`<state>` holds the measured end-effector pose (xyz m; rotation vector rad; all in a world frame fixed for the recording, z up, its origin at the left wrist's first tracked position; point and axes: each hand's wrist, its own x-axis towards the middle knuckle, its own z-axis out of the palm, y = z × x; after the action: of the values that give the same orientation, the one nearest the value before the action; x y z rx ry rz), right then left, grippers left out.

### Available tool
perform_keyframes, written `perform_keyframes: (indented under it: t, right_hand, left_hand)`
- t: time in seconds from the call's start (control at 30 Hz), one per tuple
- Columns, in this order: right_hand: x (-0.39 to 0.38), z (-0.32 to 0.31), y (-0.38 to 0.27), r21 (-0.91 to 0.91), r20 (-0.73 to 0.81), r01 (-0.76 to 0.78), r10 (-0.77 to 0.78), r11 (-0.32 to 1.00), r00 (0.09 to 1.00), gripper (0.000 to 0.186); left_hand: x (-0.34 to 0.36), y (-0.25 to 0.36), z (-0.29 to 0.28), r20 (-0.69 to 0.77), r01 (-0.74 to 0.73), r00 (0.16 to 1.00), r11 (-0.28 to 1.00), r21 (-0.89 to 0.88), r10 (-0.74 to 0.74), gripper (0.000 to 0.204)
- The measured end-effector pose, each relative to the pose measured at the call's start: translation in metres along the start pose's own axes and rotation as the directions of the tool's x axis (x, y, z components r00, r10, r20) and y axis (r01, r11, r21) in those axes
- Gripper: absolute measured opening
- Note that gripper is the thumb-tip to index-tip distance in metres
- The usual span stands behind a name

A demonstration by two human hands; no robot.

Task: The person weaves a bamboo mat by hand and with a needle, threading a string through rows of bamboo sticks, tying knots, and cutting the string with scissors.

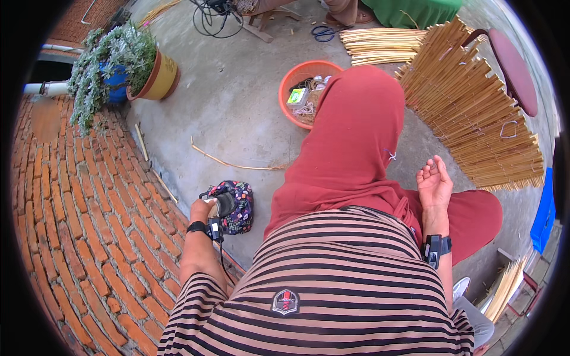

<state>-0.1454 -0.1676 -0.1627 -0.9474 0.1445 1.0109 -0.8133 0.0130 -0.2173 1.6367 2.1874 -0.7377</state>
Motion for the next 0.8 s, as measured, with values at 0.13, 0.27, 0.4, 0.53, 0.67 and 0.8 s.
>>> perform_keyframes:
  t: [0.13, 0.27, 0.4, 0.53, 0.67, 0.8]
  right_hand:
    - [-0.022, 0.03, -0.005, 0.01, 0.009, -0.023, 0.023, 1.0, 1.0, 0.012]
    - [-0.049, 0.064, -0.041, -0.263, 0.081, 0.04, -0.02, 0.964, 0.997, 0.014]
    - [-0.085, 0.092, -0.096, -0.748, 0.293, 0.382, -0.246, 0.542, 0.924, 0.016]
    - [-0.1, 0.099, -0.15, -0.782, 0.623, 0.587, -0.249, -0.211, 0.741, 0.02]
    - [-0.092, 0.085, -0.183, -0.894, 0.447, 0.446, -0.191, -0.05, 0.874, 0.029]
    - [-0.066, 0.055, -0.182, -0.956, 0.194, 0.274, -0.481, 0.101, 0.855, 0.032]
  left_hand:
    - [0.012, -0.002, -0.008, -0.013, -0.059, 0.998, 0.992, 0.114, 0.061, 0.067]
    - [0.029, 0.057, -0.07, -0.373, -0.181, 0.899, 0.971, 0.156, 0.227, 0.055]
    - [-0.013, 0.228, -0.224, -0.461, -0.482, 0.756, 0.872, 0.089, 0.465, 0.034]
    - [-0.11, 0.389, -0.319, -0.598, -0.919, -0.02, 0.221, 0.327, 0.801, 0.03]
    - [-0.279, 0.534, -0.323, -0.45, -0.926, -0.334, -0.201, 0.318, 0.828, 0.068]
    - [-0.342, 0.645, -0.285, -0.323, -0.744, -0.597, -0.356, 0.565, 0.734, 0.071]
